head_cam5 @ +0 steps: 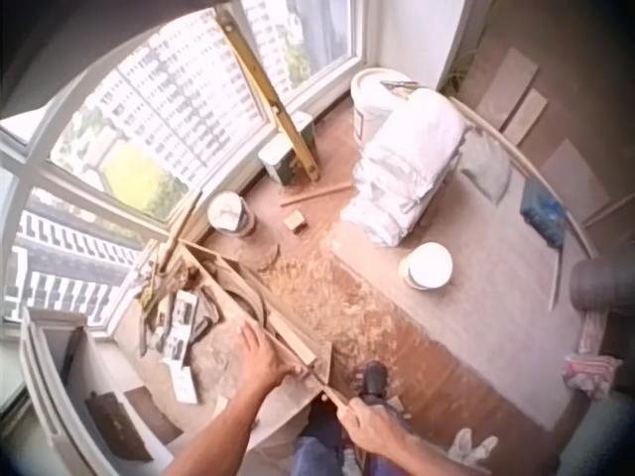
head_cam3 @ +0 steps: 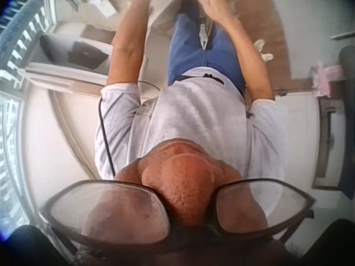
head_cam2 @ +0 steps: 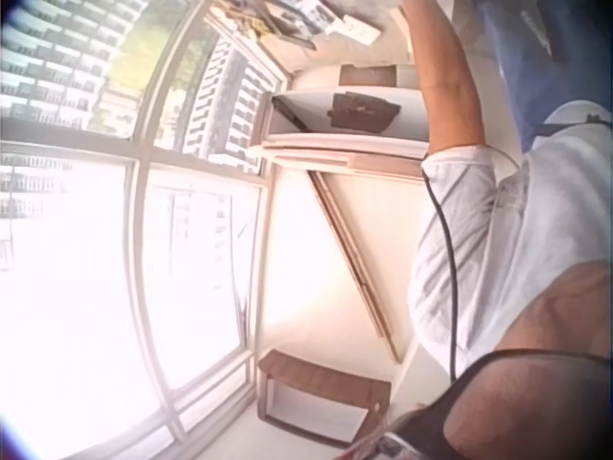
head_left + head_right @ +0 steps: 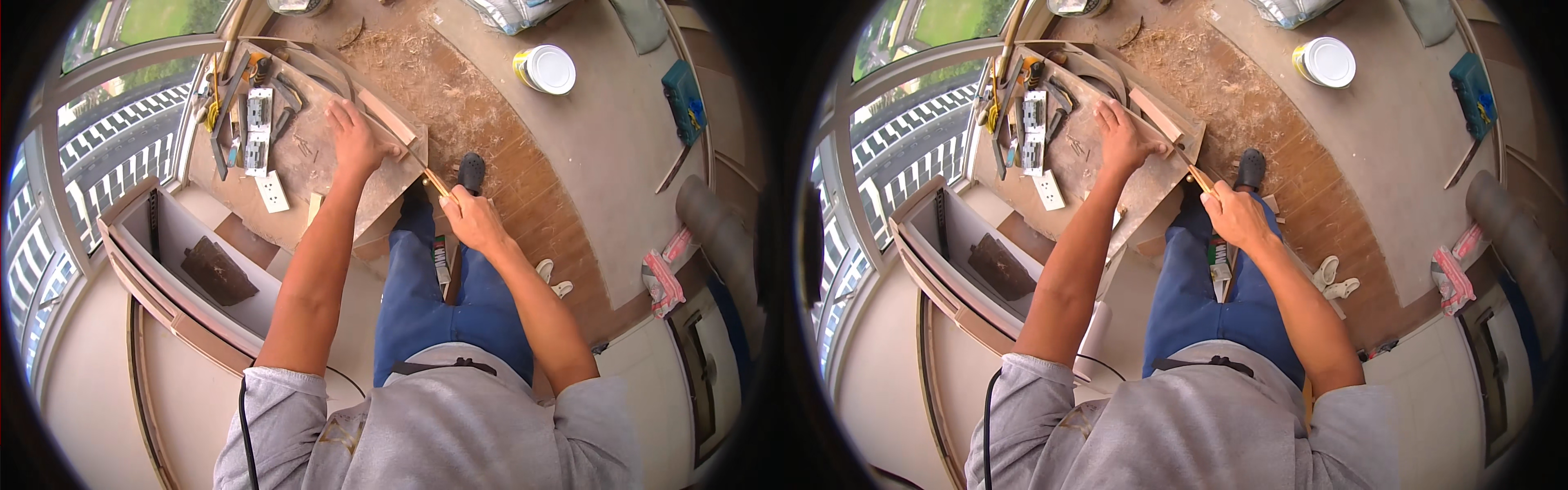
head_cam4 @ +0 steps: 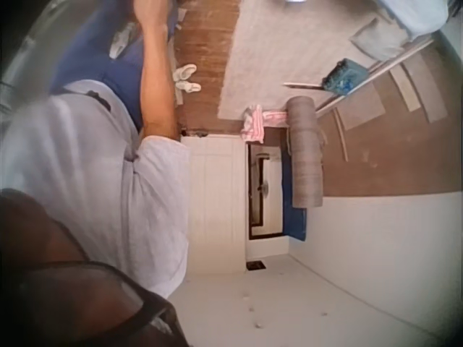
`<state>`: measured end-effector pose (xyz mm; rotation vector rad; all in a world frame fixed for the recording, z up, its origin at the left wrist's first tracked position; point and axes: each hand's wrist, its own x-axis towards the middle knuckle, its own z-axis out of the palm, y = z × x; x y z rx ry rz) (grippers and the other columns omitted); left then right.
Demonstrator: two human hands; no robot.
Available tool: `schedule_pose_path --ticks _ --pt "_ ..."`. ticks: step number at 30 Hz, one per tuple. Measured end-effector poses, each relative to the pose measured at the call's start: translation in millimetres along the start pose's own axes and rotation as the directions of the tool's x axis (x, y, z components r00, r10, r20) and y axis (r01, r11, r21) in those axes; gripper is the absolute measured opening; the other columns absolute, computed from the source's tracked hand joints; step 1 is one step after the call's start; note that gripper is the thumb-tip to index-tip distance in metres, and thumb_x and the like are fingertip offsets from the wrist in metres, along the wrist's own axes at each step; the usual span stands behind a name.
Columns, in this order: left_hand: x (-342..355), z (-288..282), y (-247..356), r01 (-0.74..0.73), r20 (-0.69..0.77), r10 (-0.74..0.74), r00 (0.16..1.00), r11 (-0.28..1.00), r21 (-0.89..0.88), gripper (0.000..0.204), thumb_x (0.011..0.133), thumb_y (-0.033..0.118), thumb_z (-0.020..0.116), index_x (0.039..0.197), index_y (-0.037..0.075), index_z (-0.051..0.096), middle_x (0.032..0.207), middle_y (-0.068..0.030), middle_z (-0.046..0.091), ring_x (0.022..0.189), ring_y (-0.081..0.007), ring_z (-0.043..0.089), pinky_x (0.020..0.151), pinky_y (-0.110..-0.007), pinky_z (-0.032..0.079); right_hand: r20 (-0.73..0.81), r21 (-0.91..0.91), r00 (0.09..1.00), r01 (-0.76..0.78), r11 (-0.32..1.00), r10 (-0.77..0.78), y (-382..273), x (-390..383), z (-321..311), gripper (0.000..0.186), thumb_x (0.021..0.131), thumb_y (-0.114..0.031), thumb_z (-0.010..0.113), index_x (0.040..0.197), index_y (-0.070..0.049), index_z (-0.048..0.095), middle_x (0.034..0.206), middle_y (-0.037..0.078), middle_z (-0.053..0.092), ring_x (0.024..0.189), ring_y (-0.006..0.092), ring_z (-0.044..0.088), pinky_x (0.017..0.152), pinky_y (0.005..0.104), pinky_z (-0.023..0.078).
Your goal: Measure a piece of wood with a tape measure and mark it with a pencil.
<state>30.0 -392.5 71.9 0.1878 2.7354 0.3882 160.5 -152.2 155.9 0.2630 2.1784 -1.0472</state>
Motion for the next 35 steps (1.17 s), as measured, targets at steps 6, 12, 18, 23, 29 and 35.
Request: schedule_pose_path --ticks 6,12,18,23,29,35 --pt "6 8 18 0.018 0.006 -0.017 1.000 1.000 -0.016 0.151 0.054 0.048 0.098 0.154 -0.018 0.006 0.161 -0.0453 0.006 0.152 -0.0584 0.004 0.127 -0.054 0.013 -0.054 -0.040 0.998 0.032 0.999 -0.034 -4 61 11 0.044 0.103 -0.042 0.048 0.099 -0.001 0.061 0.086 0.033 0.069 0.087 0.0537 0.066 0.081 0.0618 0.051" --pt "5 0 11 0.080 0.066 -0.078 0.995 0.996 -0.033 0.150 0.057 0.045 0.098 0.156 -0.015 0.004 0.163 -0.0430 0.003 0.154 -0.0562 0.002 0.127 -0.052 0.013 -0.337 0.143 0.942 0.042 0.989 0.008 29 19 -27 0.033 0.104 -0.035 0.052 0.100 -0.004 0.060 0.083 0.030 0.068 0.085 0.0529 0.065 0.069 0.0592 0.050" --pt "4 -2 14 0.109 0.045 -0.106 0.993 0.992 -0.061 0.149 0.058 0.047 0.097 0.156 -0.016 0.004 0.163 -0.0417 0.003 0.154 -0.0550 0.001 0.128 -0.052 0.012 -0.327 -0.008 0.942 -0.085 0.996 0.077 112 -75 -67 0.031 0.105 -0.033 0.053 0.100 -0.003 0.059 0.082 0.029 0.065 0.081 0.0528 0.063 0.067 0.0582 0.045" --pt "2 -3 17 0.262 -0.097 -0.275 0.956 0.957 -0.126 0.133 0.067 0.049 0.091 0.163 0.002 0.012 0.162 -0.0415 0.010 0.150 -0.0572 0.016 0.125 -0.054 0.022 -0.260 -0.141 0.942 -0.253 0.957 0.211 137 -179 -88 0.036 0.106 -0.034 0.050 0.096 -0.001 0.059 0.080 0.029 0.062 0.076 0.0514 0.061 0.065 0.0563 0.045" --pt "-1 0 32 0.472 -0.024 -0.595 0.803 0.661 -0.583 0.099 0.075 0.022 0.084 0.159 0.013 0.033 0.152 -0.0336 0.031 0.133 -0.0507 0.040 0.113 -0.053 0.038 -0.346 -0.258 0.918 -0.293 0.921 0.195 133 -233 -123 0.035 0.105 -0.032 0.053 0.095 0.001 0.061 0.073 0.026 0.060 0.068 0.0451 0.062 0.062 0.0518 0.045" --pt "9 10 -5 0.312 0.344 -0.529 0.775 -0.152 -0.938 0.114 0.076 0.009 0.079 0.167 0.021 0.010 0.164 -0.0327 0.013 0.149 -0.0460 0.027 0.120 -0.050 0.031 -0.325 -0.007 0.905 -0.294 0.956 0.275 119 -183 -162 0.034 0.107 -0.037 0.052 0.105 -0.005 0.065 0.069 0.009 0.065 0.059 0.0300 0.062 0.060 0.0444 0.051"
